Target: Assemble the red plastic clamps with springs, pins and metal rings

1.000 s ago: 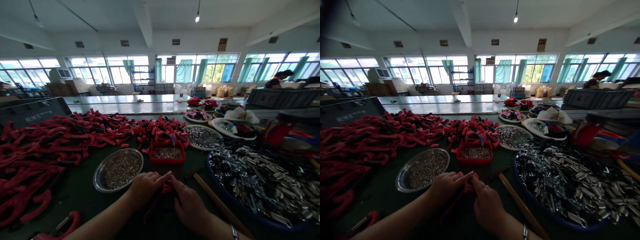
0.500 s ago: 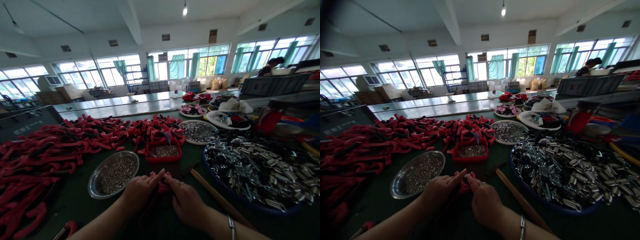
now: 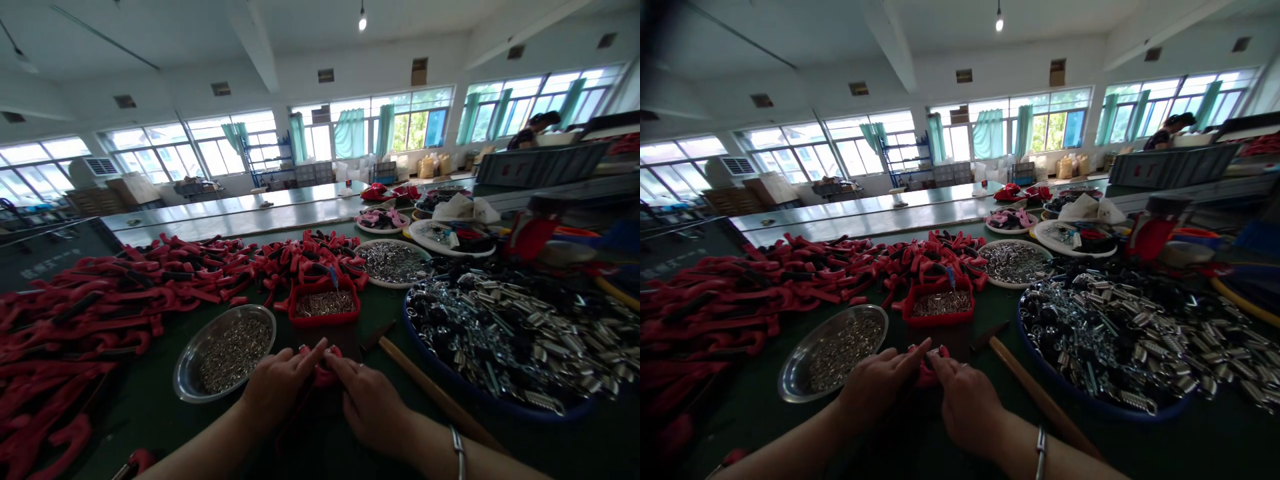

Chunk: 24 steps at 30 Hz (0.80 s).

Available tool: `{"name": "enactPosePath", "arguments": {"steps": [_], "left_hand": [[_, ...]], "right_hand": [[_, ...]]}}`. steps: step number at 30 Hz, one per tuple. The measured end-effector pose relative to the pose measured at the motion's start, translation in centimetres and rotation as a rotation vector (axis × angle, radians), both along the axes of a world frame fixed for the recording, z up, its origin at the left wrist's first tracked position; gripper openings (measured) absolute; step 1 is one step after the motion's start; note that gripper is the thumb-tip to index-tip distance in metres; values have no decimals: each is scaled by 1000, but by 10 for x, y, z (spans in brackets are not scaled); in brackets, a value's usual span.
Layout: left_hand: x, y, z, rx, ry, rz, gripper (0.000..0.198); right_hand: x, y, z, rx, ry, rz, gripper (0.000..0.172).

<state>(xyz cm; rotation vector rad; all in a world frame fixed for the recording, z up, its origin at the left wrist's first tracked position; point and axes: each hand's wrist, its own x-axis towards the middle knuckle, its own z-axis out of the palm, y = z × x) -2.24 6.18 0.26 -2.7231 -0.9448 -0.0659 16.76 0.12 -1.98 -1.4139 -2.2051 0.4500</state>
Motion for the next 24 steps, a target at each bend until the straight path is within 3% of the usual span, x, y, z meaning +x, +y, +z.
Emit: {"name": "enactPosePath", "arguments": {"steps": [5, 9, 16, 20, 24], "left_hand": [[-1, 12, 3, -106, -65, 1, 34], [-3, 23, 2, -255, -241, -8, 18], [-2, 28, -2, -464, -476, 38, 22], [3, 20, 5, -433, -409, 101, 21], [9, 6, 5, -272, -261, 137, 22]], "right_hand": [[0, -3, -1, 7, 2, 9, 64], [1, -3, -1, 3, -1, 9, 65], [2, -2, -4, 17, 26, 17, 66], [2, -2, -3, 18, 39, 9, 66], [3, -4, -2, 6, 34, 4, 64]]}}
